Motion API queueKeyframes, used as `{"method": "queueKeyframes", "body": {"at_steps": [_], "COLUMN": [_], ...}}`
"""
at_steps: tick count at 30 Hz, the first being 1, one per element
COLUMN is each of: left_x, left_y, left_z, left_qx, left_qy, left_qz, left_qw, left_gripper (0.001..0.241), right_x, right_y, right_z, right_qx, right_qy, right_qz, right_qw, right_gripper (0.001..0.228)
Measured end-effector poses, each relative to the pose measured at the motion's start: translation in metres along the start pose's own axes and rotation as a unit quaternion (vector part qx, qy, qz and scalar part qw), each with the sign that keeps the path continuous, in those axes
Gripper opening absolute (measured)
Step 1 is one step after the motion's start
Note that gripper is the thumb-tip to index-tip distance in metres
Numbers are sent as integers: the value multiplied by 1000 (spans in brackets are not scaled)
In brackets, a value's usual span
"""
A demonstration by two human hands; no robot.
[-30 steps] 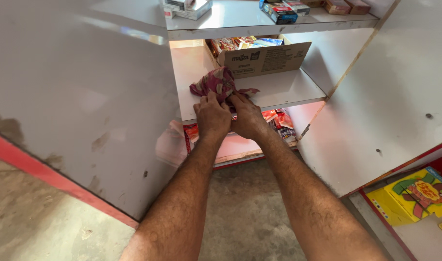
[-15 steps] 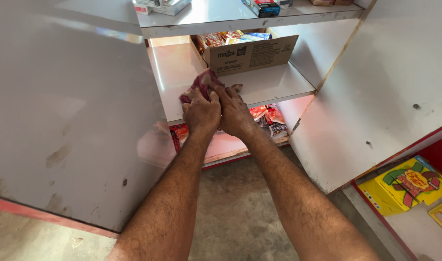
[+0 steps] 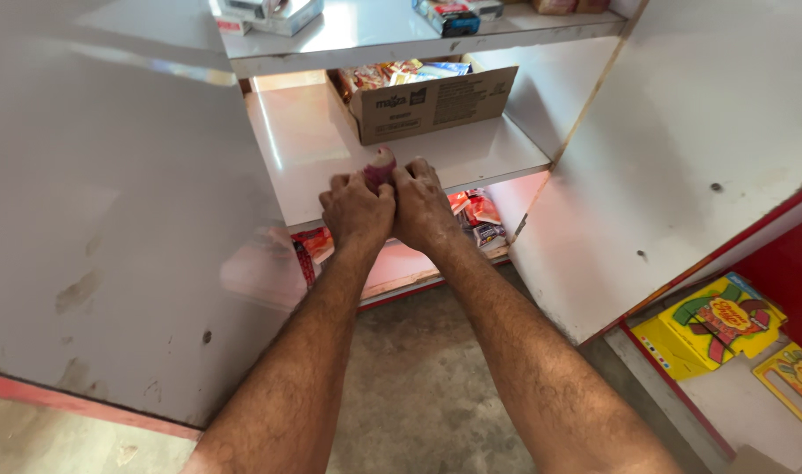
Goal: The person picks up snack packets from a lower cabinet shelf, moves them into a cardboard box on the counter to organize them, wipes the cabinet shelf with a cloth, and then returns the organized packets and other items back into the cabinet.
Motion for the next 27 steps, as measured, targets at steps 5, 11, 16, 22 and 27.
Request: {"method": "queueKeyframes", "body": {"at_steps": [5, 11, 16, 22, 27], "left_x": [-5, 7, 35, 58, 62], "left_y": [17, 15, -81, -181, -168], "left_z": [9, 76, 168, 195, 198], "left_qx": [145, 134, -6, -67, -94], "left_qy": [-26, 143, 327, 332, 334], "left_qz": [-33, 229, 364, 294, 285], "left_qw": [989, 953, 872, 894, 893], "left_gripper": [44, 51, 62, 33, 42], "right_x": [-2, -24, -43, -42, -28], "right_y": [-15, -12, -37, -47, -48], "right_z": [15, 30, 0, -37, -51], "right_qx": [-92, -728, -793, -580, -246], "right_qy": [145, 140, 106, 97, 37], "right_qz": [-24, -214, -281, -215, -112], "right_qw": [985, 637, 530, 780, 962], "right_gripper": [39, 34, 33, 33, 33]}}
Point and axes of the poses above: each hand's wrist, its own x-axis away from the middle knuckle, its own y-axis out of the palm, z = x × y, the point moved 1 cm from there along -x, towards the middle knuckle, and after that the axes turned 12 degrees about y, right-handed, at the moved point
